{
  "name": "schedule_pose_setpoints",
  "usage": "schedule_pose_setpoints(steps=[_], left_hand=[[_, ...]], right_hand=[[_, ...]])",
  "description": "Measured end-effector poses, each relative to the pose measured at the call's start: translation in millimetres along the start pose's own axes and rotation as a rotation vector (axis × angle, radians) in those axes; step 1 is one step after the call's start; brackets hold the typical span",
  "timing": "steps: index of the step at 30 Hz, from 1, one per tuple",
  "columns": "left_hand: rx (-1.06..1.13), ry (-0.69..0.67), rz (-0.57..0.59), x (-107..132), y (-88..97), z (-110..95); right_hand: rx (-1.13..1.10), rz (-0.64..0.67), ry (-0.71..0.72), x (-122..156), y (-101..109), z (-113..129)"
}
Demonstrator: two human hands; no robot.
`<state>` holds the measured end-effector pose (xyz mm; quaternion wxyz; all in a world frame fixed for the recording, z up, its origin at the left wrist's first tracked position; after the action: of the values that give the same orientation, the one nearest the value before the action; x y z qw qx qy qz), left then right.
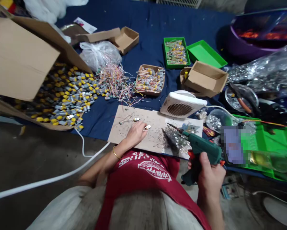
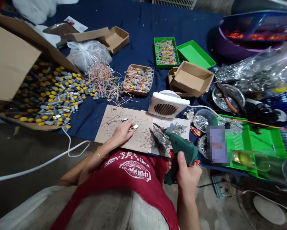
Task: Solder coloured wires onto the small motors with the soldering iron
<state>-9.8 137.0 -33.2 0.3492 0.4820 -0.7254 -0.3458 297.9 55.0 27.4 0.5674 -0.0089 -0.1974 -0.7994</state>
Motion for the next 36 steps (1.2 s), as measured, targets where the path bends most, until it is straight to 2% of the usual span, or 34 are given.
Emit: schedule_pose_setpoints(steps=[3, 5, 7, 10, 12, 14, 21, 28, 32, 36], left_hand=[[0.070, -0.193, 0.133, -7.4, -19.7, -36.8], [0.125, -0.265, 0.176, -6.5, -23.3, -50.3], [0.227, -0.266, 0.196, -3.5, -19.9, -47.8], [0.390, -0.182, 0.196, 0.0, -10.0, -25.1], [0.438, -0.119, 0.171, 0.0, -3.8, -11.2], [0.442, -0.078, 0.152, -2.0, -1.0, -5.9], [0.396, -0.066, 0.182, -10.6, -8.5, -23.3], [0.328, -0.095, 0.220, -11.2, -14.4, -27.4], [0.287, -0.184, 0.193, -6.3, -13.6, -34.3], [0.160, -0.303, 0.117, 2.0, -12.7, -43.8]], right_hand=[[-0.056, 0.005, -0.129, 3.5, 4.6, -12.7], [-0.060, 0.004, -0.163, 7.9, 7.9, -13.2], [-0.060, -0.009, -0.177, 12.4, 11.4, -12.0], [-0.054, -0.014, -0.214, 16.4, 12.8, -15.0], [-0.039, 0.015, -0.241, 16.2, 9.6, -20.0], [-0.008, 0.034, -0.250, 15.1, 7.7, -24.3], [0.045, 0.046, -0.218, 21.1, 7.7, -19.0], [0.049, 0.040, -0.227, 25.3, 8.2, -10.5], [0.069, 0.039, -0.240, 26.0, 13.4, -23.2], [0.089, 0.041, -0.202, 26.5, 17.7, -33.0]])
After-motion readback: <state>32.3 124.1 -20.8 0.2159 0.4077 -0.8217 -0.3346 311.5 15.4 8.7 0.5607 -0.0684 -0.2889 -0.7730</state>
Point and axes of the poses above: each hand's wrist, its own x-axis away from the middle knuckle, its own y-axis out of the back of the hand, z = x × y, the point moved 10 cm from there along -x, towards the middle knuckle, and after that the axes turned 9 degrees about z, right-handed, at the moved point
